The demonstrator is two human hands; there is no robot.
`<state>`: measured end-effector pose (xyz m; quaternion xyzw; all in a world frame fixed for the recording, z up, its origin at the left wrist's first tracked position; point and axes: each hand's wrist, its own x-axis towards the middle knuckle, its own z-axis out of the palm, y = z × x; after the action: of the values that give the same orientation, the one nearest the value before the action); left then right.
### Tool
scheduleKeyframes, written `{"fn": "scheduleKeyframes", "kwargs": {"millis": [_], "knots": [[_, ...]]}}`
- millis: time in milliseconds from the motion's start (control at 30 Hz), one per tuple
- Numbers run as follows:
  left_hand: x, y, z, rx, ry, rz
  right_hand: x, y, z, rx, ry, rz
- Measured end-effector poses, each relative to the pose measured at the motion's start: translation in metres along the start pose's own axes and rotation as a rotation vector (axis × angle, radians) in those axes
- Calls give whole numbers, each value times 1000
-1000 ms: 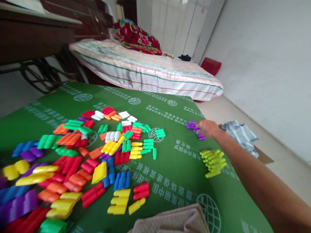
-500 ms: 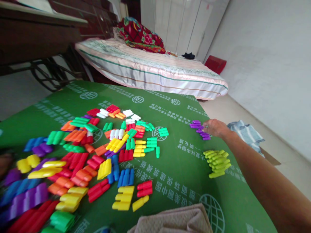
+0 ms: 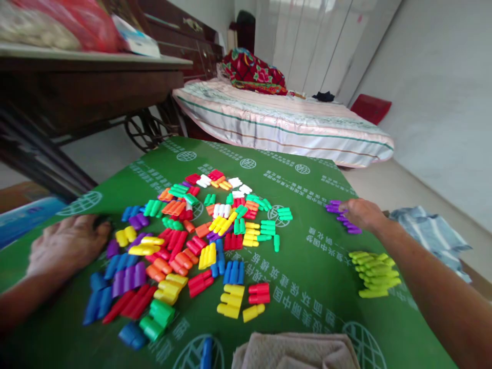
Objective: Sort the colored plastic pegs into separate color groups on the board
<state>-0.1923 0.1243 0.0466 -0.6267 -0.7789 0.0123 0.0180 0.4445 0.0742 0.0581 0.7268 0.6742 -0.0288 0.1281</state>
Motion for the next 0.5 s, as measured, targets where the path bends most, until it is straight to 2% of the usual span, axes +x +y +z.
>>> {"fn": "scheduleKeyframes", "kwargs": {"millis": [100, 233, 300, 500], "knots": [[8, -2, 7, 25, 20, -46, -3, -2, -4, -18, -41, 72], [10, -2, 9, 42, 14, -83, -2, -16, -7, 53, 26, 246], [10, -1, 8, 48, 5, -89, 1, -19, -5, 103, 14, 299], [11, -2, 9, 61, 6, -93, 11, -9, 10, 159, -24, 329]]}}
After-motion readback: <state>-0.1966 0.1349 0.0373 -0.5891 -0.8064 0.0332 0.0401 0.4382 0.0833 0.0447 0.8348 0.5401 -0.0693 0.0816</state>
